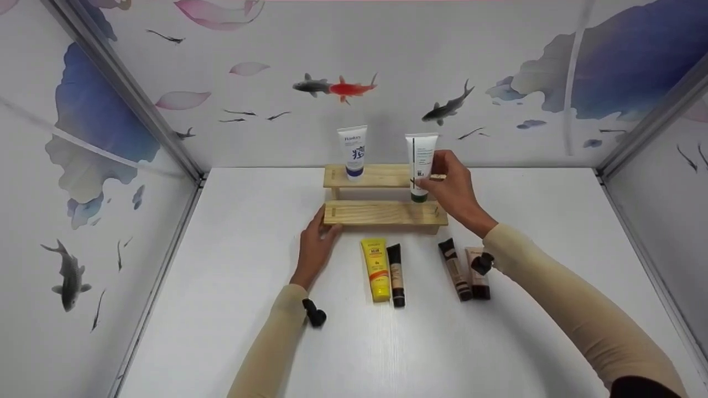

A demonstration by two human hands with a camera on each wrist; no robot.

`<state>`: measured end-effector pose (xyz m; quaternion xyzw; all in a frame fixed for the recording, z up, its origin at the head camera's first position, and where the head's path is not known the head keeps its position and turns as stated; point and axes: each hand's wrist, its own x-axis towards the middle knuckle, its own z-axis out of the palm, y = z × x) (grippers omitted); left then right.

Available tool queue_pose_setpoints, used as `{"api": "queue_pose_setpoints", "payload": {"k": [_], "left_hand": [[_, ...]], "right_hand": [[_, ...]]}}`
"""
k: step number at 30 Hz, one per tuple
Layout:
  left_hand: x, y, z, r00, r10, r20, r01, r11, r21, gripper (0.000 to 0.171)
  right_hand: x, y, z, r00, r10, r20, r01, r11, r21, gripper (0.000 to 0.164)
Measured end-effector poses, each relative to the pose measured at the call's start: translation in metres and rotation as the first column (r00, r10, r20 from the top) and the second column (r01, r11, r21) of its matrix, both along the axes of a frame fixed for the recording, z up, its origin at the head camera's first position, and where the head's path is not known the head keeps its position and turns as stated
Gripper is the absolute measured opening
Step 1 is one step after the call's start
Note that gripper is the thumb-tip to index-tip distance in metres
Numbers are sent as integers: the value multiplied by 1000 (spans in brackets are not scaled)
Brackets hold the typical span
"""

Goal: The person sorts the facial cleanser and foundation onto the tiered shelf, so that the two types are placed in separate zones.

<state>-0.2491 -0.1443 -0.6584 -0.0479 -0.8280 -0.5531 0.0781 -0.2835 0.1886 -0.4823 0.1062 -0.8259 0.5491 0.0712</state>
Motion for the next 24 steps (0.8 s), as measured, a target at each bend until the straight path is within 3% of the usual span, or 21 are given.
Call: {"api": "queue_pose_setpoints", "payload": {"k": [15,24], "left_hand": [[2,3,3,999,27,38,-25,999,-43,80],[0,2,2,1000,20,12,-20,999,-29,78]], "right_hand": [[-21,-15,4,1000,13,-15,-14,998,-62,54],[-33,-28,5,999,8,-49,-12,997,-77,51]]}}
